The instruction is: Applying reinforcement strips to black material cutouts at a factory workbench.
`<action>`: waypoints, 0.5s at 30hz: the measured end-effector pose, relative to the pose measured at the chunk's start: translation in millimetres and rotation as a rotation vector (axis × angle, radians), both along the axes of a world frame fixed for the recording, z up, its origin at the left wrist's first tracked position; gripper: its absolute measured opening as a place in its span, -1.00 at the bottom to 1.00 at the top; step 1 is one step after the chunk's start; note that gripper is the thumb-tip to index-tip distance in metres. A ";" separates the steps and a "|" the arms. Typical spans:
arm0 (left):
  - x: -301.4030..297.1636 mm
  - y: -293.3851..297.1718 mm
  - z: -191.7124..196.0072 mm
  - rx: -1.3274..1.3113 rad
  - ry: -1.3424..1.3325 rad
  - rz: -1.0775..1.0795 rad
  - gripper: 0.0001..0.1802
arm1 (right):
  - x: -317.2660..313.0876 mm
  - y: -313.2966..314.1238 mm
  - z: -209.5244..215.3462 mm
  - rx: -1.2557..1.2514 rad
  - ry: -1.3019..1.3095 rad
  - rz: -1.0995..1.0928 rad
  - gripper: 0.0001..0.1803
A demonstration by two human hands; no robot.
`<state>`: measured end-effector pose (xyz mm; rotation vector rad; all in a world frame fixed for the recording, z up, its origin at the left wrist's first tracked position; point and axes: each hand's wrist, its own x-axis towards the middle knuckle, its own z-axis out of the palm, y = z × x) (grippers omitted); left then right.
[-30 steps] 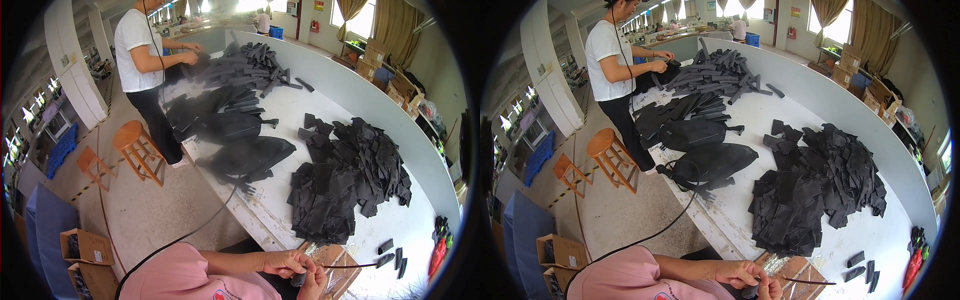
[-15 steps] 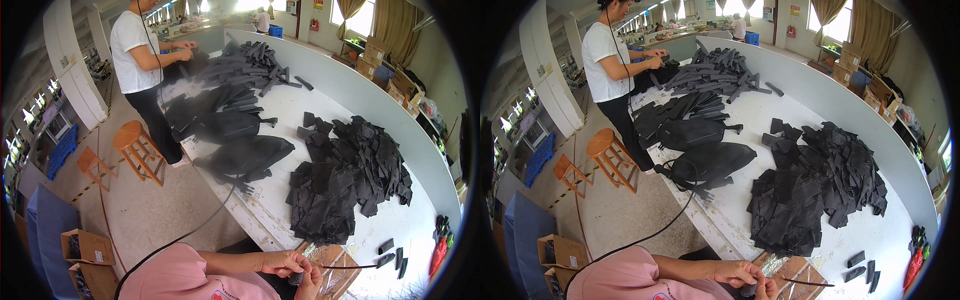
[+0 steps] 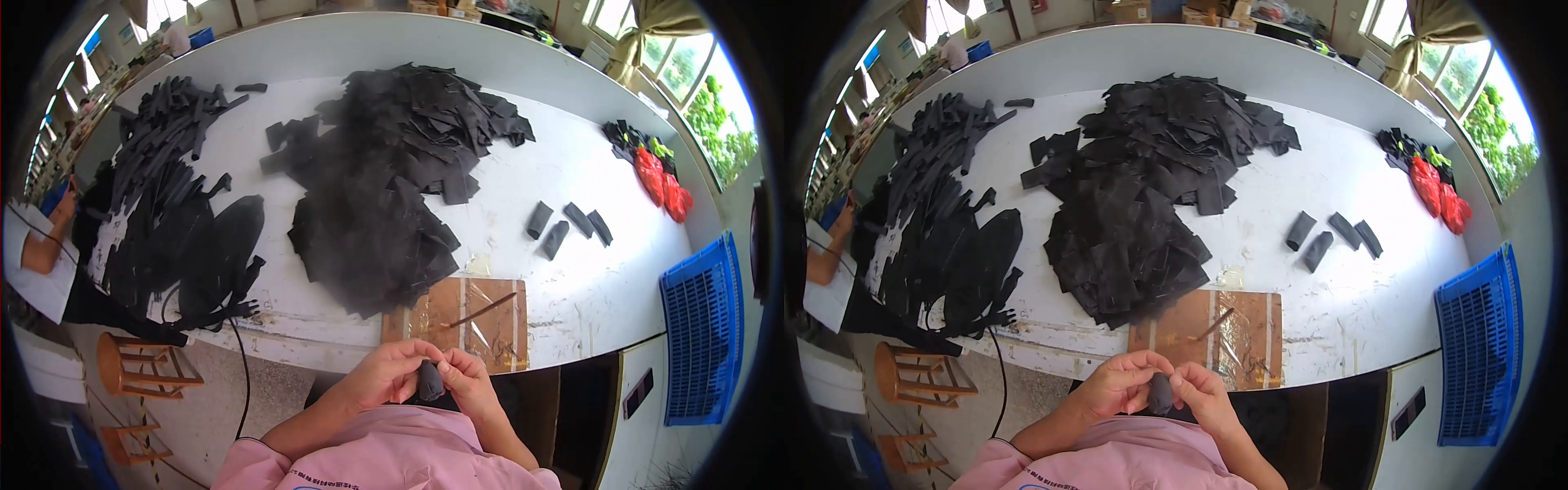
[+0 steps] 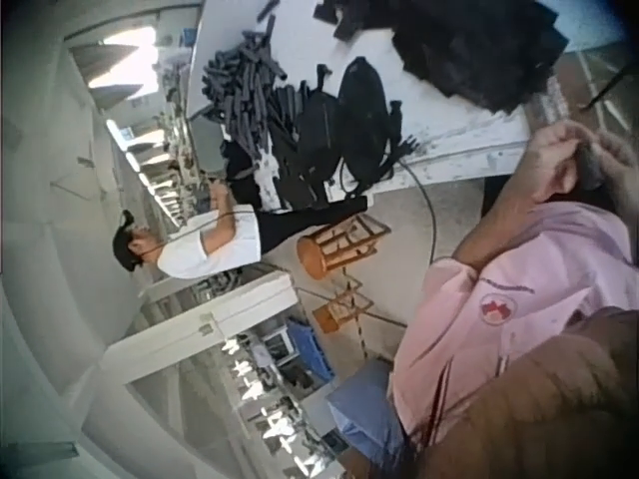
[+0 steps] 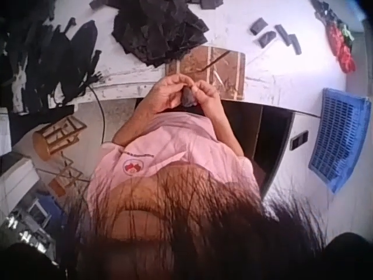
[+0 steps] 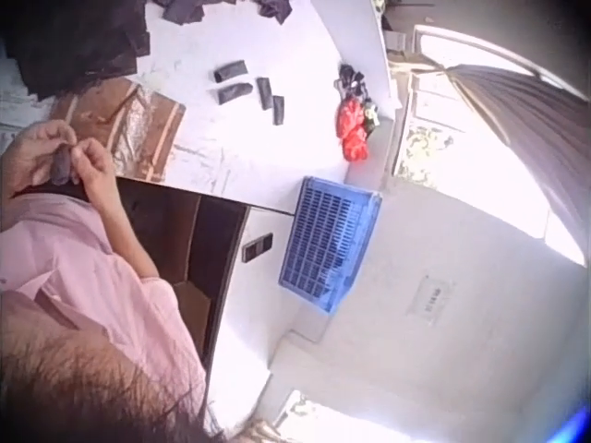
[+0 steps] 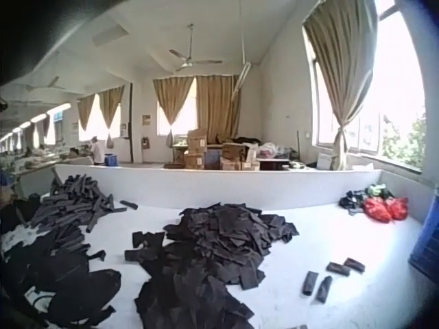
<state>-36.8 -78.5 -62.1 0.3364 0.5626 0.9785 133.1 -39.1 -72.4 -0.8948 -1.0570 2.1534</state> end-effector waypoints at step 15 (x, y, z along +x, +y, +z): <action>34.1 82.2 44.6 -0.028 -0.222 0.143 -0.79 | 12.9 69.5 57.4 0.179 0.000 -0.243 -0.88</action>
